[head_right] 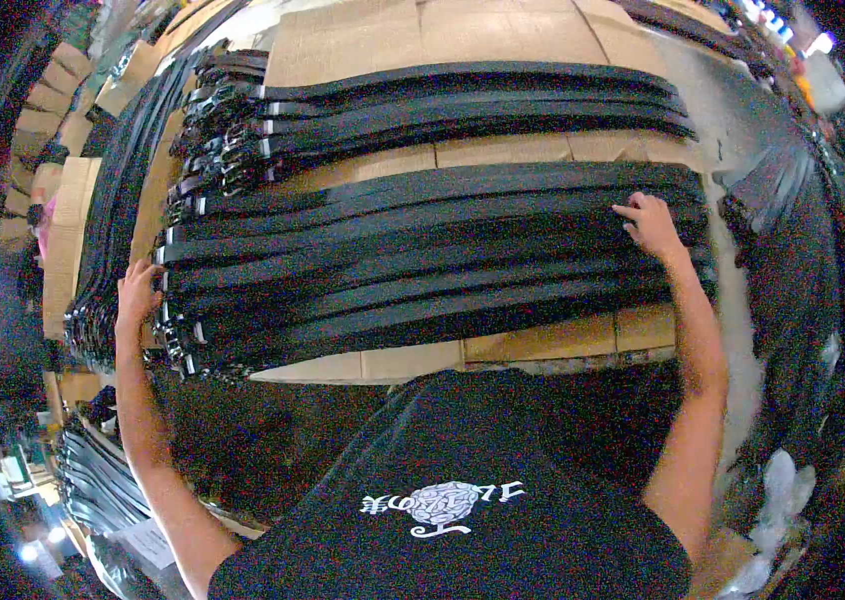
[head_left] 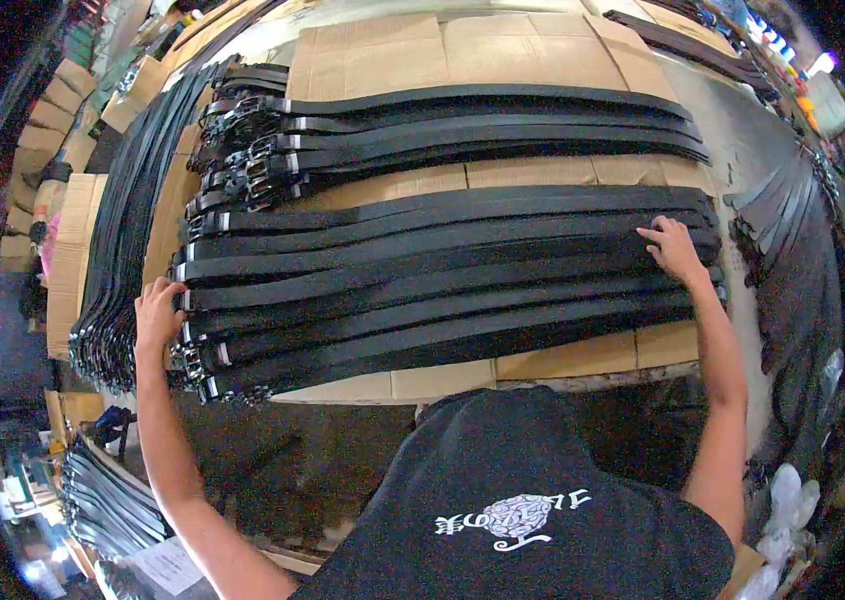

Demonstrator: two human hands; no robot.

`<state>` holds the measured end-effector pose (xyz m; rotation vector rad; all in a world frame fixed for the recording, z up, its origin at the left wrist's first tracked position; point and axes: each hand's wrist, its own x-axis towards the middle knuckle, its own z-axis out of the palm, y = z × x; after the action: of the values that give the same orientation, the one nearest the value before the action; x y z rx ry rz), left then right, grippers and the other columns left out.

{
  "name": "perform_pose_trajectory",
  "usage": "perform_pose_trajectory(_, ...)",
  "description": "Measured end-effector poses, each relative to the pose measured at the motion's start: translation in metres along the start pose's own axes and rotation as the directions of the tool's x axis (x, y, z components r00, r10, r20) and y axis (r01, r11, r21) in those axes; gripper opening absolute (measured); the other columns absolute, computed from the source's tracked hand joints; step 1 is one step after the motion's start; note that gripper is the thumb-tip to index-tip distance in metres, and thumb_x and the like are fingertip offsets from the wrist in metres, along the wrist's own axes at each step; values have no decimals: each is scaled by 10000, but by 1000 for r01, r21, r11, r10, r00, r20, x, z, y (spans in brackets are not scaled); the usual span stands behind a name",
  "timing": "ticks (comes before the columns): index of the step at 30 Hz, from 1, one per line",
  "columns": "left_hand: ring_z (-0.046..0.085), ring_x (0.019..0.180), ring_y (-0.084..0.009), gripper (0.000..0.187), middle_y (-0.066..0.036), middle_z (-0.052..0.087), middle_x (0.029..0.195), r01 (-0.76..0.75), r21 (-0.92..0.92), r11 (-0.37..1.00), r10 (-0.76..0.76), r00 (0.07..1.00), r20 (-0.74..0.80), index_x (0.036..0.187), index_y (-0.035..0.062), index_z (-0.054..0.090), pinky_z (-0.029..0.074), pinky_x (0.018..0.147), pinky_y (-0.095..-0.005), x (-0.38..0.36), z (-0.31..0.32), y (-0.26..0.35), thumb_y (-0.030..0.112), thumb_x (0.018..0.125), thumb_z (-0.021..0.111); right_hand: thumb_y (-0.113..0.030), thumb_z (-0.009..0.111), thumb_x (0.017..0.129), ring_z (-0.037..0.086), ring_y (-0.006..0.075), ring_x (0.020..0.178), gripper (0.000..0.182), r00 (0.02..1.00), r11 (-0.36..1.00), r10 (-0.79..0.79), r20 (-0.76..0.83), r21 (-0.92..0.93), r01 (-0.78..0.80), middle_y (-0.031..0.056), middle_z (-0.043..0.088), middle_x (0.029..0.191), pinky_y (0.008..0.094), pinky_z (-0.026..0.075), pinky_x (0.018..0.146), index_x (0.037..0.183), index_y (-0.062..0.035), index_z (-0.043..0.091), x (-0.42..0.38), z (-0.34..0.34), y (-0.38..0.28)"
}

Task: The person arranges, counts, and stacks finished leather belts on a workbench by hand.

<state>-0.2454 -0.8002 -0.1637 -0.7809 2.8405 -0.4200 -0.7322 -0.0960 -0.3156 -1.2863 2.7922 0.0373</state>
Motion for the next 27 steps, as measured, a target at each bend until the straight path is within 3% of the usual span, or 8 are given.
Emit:
perform_pose_trajectory(3, 526, 1067, -307, 472, -85, 538, 1061, -16, -154, 988, 15, 1000, -11, 1064, 111, 597, 428, 913, -414, 2, 5, 5, 23, 617, 718, -165, 726, 713, 494, 290, 1106, 437, 1000, 998, 21, 0, -51, -21, 93, 538, 1117, 432, 368, 975, 1139, -154, 628, 6, -11, -23)
perform_pose_trajectory(6, 542, 1042, -337, 455, -138, 549, 1050, -56, -263, 963, 15, 987, -158, 1070, 73, 563, 445, 903, -416, -2, 14, 9, 5, 643, 705, -184, 722, 718, 473, 295, 1143, 464, 994, 997, -82, -76, -12, 81, 109, 534, 1169, 445, 337, 1016, 1152, -79, 598, 22, -12, -80)
perform_pose_trajectory(8, 552, 1038, -318, 464, -113, 574, 1045, -37, -138, 990, 11, 983, -183, 1054, 91, 590, 453, 888, -404, -9, -3, 15, 70, 621, 756, -188, 722, 720, 465, 299, 1159, 486, 973, 979, -169, -159, 91, 184, 111, 528, 1194, 449, 330, 1027, 1170, -69, 580, 36, 3, -126)
perform_pose_trajectory(11, 565, 1028, -282, 466, -62, 595, 1064, 55, -136, 989, -66, 995, -74, 1043, 153, 646, 456, 862, -409, -7, 10, -5, 177, 603, 796, -199, 715, 732, 453, 308, 1181, 516, 940, 943, -210, -269, 199, 268, 115, 518, 1233, 446, 331, 1029, 1200, -59, 551, 51, 18, -194)
perform_pose_trajectory(14, 572, 1002, -262, 447, -35, 618, 1011, 44, -129, 991, -58, 992, -109, 997, 193, 683, 450, 840, -404, -7, 0, -14, 213, 569, 811, -208, 702, 748, 446, 323, 1169, 483, 914, 934, -198, -354, 214, 286, 121, 517, 1200, 436, 350, 1008, 1186, -56, 566, 67, 27, -240)
perform_pose_trajectory(21, 552, 1080, -243, 485, -19, 611, 1107, 109, -98, 989, -111, 994, -17, 1087, 238, 674, 442, 889, -432, -2, 11, -30, 200, 621, 804, -208, 711, 744, 467, 307, 1110, 439, 925, 935, -153, -348, 253, 250, 114, 517, 1159, 432, 372, 971, 1150, -82, 600, 81, 31, -270)
perform_pose_trajectory(24, 551, 1107, -249, 530, -32, 607, 1139, 206, -39, 978, -200, 971, 130, 1125, 226, 653, 438, 923, -442, 1, -1, -22, 213, 618, 808, -212, 720, 729, 484, 302, 1086, 431, 918, 939, -175, -356, 221, 265, 104, 537, 1130, 427, 390, 947, 1130, -90, 615, 80, 27, -268)
perform_pose_trajectory(27, 552, 1120, -265, 577, -48, 602, 1164, 302, 36, 953, -304, 940, 155, 1169, 181, 622, 432, 933, -454, 5, -11, -6, 223, 625, 808, -207, 724, 718, 502, 297, 1056, 401, 886, 928, -215, -412, 195, 317, 90, 558, 1067, 425, 409, 910, 1097, -114, 635, 84, 30, -267)
